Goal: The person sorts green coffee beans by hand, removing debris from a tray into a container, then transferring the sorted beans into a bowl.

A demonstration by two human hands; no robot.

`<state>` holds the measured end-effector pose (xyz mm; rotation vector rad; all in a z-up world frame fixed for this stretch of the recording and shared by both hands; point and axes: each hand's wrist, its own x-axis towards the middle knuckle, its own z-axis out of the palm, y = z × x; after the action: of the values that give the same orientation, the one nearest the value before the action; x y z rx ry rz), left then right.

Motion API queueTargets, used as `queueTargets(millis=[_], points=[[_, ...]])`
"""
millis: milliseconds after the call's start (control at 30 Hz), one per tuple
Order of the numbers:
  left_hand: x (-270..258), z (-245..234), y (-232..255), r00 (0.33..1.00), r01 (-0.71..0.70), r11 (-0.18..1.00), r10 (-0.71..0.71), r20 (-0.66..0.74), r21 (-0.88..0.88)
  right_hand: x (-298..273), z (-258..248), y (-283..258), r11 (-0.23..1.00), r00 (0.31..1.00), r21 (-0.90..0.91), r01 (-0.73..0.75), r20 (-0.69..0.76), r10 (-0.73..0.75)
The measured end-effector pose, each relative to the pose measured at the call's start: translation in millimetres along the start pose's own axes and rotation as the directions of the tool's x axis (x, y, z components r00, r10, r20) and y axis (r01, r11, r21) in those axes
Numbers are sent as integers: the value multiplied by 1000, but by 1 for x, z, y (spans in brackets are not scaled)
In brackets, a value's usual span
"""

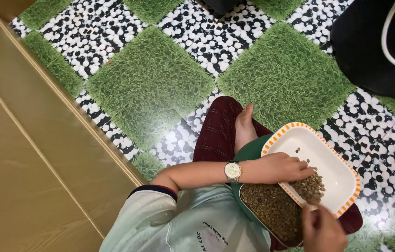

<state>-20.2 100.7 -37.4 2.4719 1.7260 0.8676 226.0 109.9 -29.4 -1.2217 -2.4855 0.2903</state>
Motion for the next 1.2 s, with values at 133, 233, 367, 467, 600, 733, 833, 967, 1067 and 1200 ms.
queueTargets(millis=[133,233,367,467,600,733,833,967,1067,1200], points=[[-14,-29,19,998,-43,999,42,-52,-14,-30,22,-3,997,987,-76,10,158,3],[-49,-43,44,996,-55,992,63,66,-117,-19,17,-26,957,847,-78,-280,449,285],[-62,-52,50,962,8,917,101,252,-400,-26,35,-26,990,932,-5,-139,337,132],[-63,-34,50,956,53,969,20,292,-242,-19,23,-42,997,965,13,-71,255,65],[-62,-24,52,950,100,994,-81,301,-50,-18,21,-46,997,983,82,13,183,-28],[-64,-27,51,931,180,977,-133,339,-111,-15,14,-50,990,984,138,41,164,-64],[-65,-28,50,942,198,970,-148,301,-142,-14,15,-51,990,988,131,48,140,-67],[-62,-34,52,909,263,949,-184,374,-171,-15,15,-50,987,987,153,45,143,-67],[-63,-34,52,915,241,957,-169,366,-161,-16,16,-50,988,987,151,41,145,-63],[-65,-29,50,913,229,964,-164,374,-137,-16,17,-50,988,984,150,25,169,-50]])
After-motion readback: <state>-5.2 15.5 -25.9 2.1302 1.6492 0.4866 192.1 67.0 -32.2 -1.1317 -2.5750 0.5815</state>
